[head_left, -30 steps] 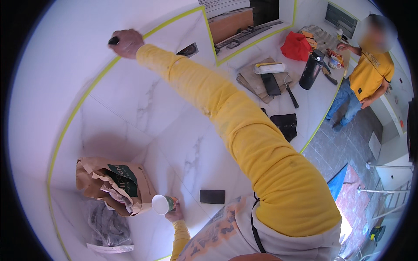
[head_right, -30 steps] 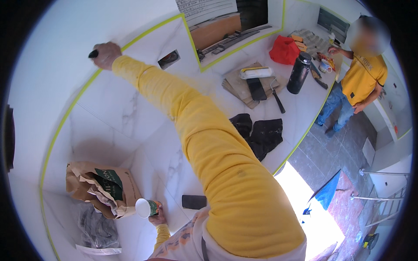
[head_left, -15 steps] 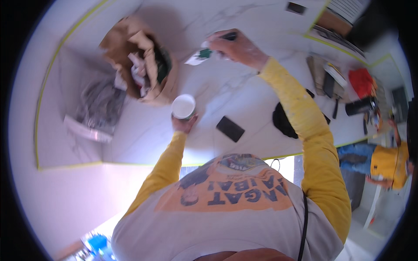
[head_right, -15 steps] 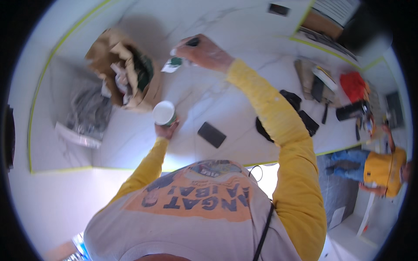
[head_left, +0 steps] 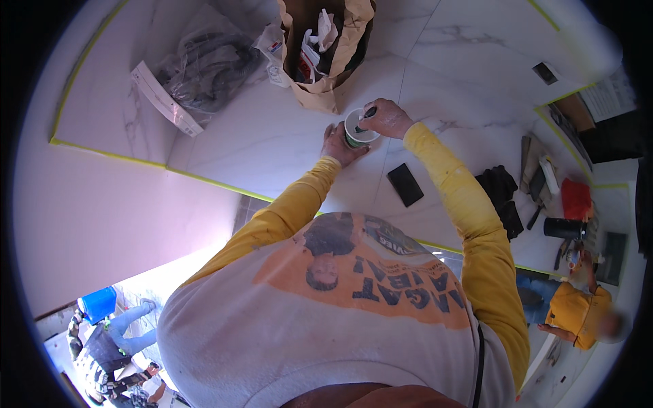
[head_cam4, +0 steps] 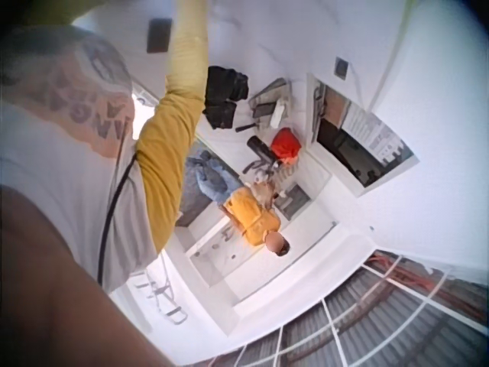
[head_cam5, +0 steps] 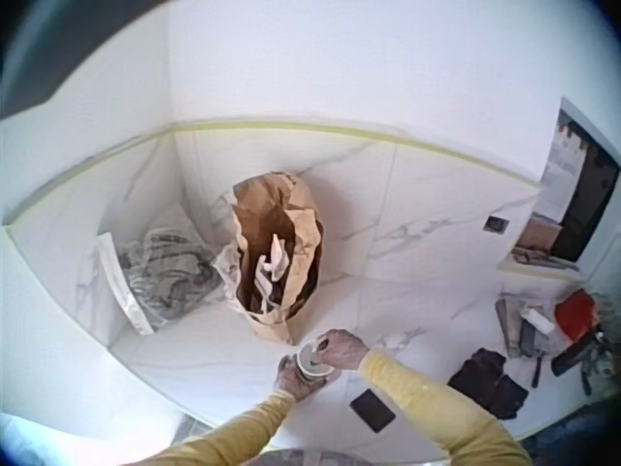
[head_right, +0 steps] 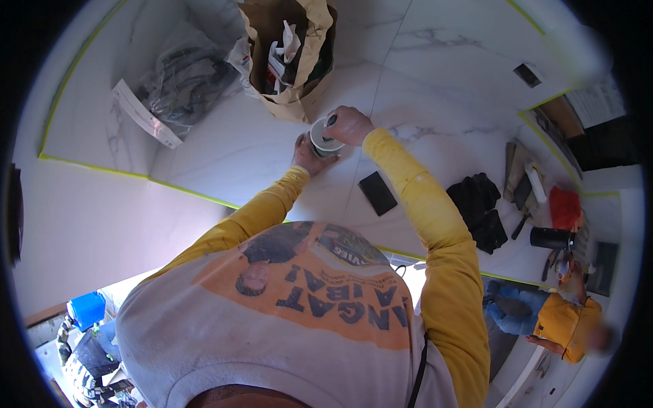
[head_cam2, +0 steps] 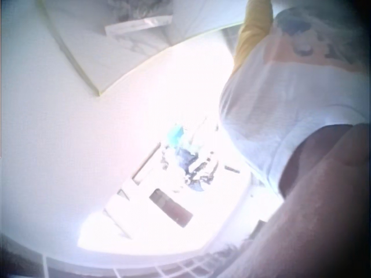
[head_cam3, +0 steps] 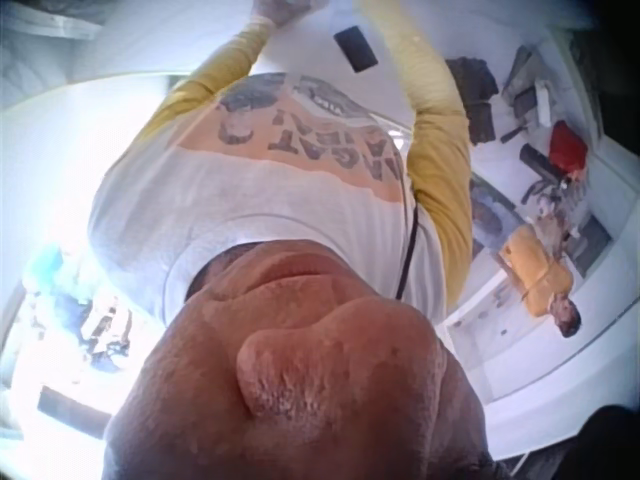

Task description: The person paints the upper edge of a wall using a small brush and a paper cup of paint. They repeatedly dip the brush into the cup and apply paint along a taped line on the wall. The person also briefly uses a sanding block on the wall surface.

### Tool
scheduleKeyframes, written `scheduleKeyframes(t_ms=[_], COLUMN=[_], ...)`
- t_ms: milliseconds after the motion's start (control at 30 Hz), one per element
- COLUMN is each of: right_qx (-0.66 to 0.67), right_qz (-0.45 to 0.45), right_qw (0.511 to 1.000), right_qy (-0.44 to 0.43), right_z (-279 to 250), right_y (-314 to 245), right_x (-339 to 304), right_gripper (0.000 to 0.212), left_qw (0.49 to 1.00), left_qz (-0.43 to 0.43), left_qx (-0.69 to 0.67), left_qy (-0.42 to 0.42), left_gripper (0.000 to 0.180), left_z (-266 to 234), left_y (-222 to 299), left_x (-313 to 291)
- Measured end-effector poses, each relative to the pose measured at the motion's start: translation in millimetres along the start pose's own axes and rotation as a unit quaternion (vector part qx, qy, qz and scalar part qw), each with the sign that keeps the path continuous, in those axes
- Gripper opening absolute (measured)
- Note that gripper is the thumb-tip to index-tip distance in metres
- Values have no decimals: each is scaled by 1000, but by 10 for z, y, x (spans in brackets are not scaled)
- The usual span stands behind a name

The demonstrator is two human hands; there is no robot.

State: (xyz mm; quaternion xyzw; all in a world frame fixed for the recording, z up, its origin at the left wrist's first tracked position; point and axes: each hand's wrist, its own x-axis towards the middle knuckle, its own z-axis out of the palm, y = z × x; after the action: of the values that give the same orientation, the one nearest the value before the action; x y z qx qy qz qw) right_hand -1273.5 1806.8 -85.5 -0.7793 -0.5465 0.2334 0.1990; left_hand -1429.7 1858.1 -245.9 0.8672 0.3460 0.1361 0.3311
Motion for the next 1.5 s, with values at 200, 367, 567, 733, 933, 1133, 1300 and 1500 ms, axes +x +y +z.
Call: scheduleKeyframes(t_ms=[200, 367, 567, 733, 933, 1133, 1300, 1500], right_qx=[163, 124, 260, 384, 626, 884, 955, 972], right_qz=[-59, -90, -39, 39, 122, 173, 125, -12], right_qw=[984, 983, 965, 920, 756, 431, 263, 218], right_qy=[38, -101, 11, 71, 151, 52, -48, -87], right_z=[-673, -670, -700, -674, -227, 581, 1116, 772], right_y=[21, 22, 126, 274, 798, 1288, 1278, 935], right_x=[-155, -518, -816, -906, -1000, -1016, -927, -783], right_gripper=[14, 21, 14, 11, 11, 21, 36, 40], left_qw=[998, 998, 998, 1000, 1000, 1000, 1000, 999], left_qz=[10, 10, 29, 22, -8, 2, 6, 2], left_qx=[-55, -53, -50, -18, -21, -24, -16, -45], left_qy=[14, 39, 20, 6, 17, -16, -12, 10], left_gripper=[90, 89, 88, 88, 91, 91, 91, 89], left_z=[46, 139, 319, 384, 174, 85, 105, 64], left_y=[-65, -124, -271, -281, -175, -95, -119, -93], left_x=[11, 31, 87, 124, -3, 10, 30, 0])
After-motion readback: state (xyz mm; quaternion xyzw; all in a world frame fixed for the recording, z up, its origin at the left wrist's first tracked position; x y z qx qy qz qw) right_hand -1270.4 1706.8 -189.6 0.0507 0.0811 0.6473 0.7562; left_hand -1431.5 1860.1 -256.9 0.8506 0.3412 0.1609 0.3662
